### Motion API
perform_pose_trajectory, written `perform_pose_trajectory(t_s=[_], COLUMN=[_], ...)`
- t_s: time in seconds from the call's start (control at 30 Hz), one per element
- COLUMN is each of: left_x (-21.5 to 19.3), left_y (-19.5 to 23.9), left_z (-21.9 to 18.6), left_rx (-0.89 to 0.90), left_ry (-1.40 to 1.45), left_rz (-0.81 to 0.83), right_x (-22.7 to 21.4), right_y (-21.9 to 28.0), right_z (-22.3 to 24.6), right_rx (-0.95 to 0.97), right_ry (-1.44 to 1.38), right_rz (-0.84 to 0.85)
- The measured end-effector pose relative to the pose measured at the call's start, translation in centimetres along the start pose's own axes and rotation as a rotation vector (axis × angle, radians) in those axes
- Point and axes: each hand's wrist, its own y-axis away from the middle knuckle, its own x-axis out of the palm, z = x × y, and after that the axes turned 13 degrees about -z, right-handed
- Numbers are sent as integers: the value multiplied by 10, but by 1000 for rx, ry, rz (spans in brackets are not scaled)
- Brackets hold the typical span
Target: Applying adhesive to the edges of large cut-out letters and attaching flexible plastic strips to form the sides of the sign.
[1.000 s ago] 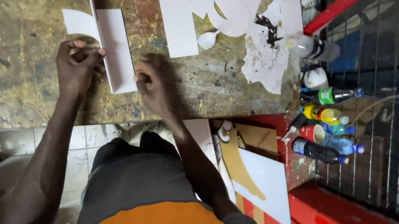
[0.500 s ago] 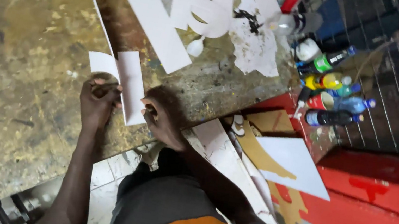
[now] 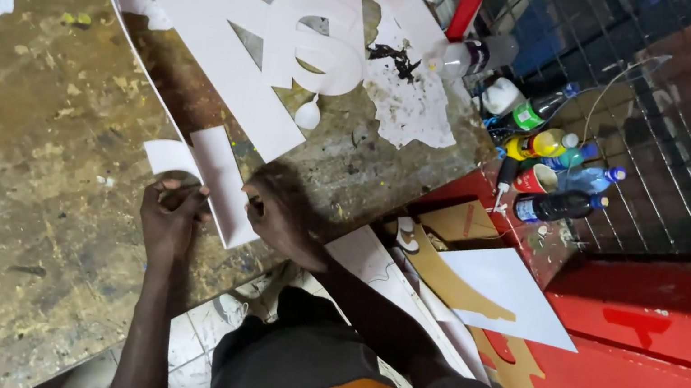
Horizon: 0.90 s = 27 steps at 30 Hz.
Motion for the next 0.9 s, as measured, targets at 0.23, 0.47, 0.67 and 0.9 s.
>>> perform_pose_trajectory(t_s=[0.23,0.47,0.67,0.9], left_x=[17,32,30,27], left_y=[6,16,4,3], left_z=[-7,-17,-3,0], left_rx=[-50,-46,-49,-11], left_ry=[-117,-137,-102,-20], left_rz=[-68,-84,-80,-58], right_x=[-27,29,64,63], right_y=[-38,-23,-31,-48], right_z=[-8,-55,-79,-66], right_rx=[-123,-83,-108,-76], right_ry=[-270,-245,-273,-492], right_rz=[17,95,126,234])
